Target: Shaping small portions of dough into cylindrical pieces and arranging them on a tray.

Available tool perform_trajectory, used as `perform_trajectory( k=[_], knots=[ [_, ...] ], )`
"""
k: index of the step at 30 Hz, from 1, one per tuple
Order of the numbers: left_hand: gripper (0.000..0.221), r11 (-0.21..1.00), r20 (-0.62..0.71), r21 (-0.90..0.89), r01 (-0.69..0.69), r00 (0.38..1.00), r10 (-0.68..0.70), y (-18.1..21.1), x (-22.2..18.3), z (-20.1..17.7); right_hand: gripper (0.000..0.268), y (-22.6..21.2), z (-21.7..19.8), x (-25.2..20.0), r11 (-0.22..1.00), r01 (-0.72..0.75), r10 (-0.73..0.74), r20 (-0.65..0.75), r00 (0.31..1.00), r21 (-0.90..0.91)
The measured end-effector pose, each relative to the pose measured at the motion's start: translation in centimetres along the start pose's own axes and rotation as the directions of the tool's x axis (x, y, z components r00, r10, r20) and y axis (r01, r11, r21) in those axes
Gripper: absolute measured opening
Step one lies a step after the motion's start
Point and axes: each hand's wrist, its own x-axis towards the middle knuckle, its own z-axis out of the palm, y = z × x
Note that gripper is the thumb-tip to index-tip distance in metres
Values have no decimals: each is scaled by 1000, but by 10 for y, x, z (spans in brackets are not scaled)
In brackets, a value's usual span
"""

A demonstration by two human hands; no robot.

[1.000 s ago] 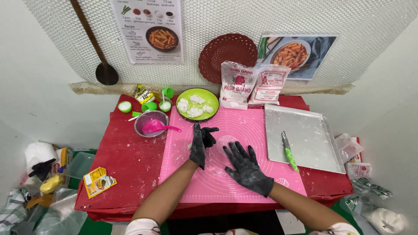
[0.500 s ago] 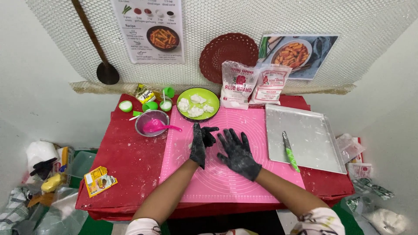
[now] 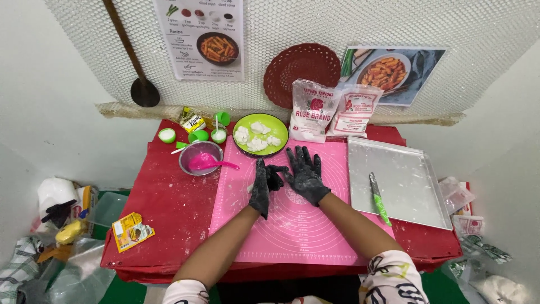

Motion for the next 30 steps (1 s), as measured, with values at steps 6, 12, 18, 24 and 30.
perform_trajectory(
  k=[6,12,18,24,30],
  knots=[
    [46,957,-182,-288,-23,983,-31,13,-28,28,76,1,1,-43,984,142,-157,-141,977,-112],
    [86,994,124,92,-60,991,48,-29,28,-20,77,1,-24,-103,962,219,-236,-93,967,-163],
    [64,979,36,185,-81,996,76,3,-13,9,79,1,-55,-155,939,342,-343,-136,929,-29],
    [62,973,95,230,-32,995,10,-14,12,-1,75,4,-46,-136,927,370,-374,-213,903,-58],
    [51,958,-9,285,-27,999,31,-53,40,-25,73,-10,-29,-73,940,231,-311,-352,883,-251]
  ],
)
